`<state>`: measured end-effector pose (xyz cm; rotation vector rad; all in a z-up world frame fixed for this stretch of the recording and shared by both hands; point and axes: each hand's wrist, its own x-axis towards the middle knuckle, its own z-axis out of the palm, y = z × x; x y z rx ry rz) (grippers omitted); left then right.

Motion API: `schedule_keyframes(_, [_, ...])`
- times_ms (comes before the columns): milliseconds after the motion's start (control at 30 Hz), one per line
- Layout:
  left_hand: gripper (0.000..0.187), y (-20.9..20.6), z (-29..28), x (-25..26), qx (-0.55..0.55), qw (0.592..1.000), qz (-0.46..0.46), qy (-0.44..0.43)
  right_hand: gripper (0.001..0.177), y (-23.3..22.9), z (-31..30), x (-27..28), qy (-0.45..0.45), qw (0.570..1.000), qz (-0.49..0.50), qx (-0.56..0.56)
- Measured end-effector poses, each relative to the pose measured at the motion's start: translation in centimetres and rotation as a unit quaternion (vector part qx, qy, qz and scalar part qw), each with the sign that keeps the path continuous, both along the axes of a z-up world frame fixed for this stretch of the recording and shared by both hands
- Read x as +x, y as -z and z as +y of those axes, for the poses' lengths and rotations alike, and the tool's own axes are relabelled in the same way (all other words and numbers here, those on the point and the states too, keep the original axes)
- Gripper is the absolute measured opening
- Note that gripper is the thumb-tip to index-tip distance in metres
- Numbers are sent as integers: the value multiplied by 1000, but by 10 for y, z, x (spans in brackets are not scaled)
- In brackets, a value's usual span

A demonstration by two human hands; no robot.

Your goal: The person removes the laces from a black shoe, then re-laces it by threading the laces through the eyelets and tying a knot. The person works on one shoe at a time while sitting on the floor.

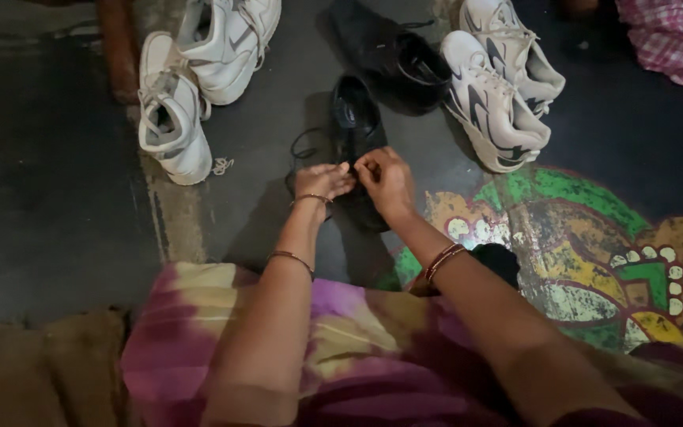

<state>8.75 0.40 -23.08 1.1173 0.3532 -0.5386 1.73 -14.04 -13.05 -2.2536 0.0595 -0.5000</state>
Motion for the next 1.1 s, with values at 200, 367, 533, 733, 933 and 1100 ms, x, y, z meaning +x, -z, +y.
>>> schedule_keyframes(200, [20,-10,-4,-10,16,997,-75,-4,13,0,0,0,9,1000,20,2])
schedule_keyframes(367, [19,-4,-6,-10,0,998,-58,-8,10,-4,-4,-6,-26,999,20,-13])
schedule_keyframes(533, [22,13,0,-4,-57,998,-33,14,10,-5,-3,-10,-42,999,23,-14])
schedule_keyframes(733, [23,13,2,3,-49,998,-21,32,8,-20,1,-8,-38,998,50,-14])
schedule_keyframes(933, [23,11,6,-4,-13,997,-55,50,8,-33,-3,-12,-93,992,46,-74])
schedule_keyframes(1100, [22,2,11,-1,-38,996,-55,58,10,-28,-5,-5,-79,994,56,-48])
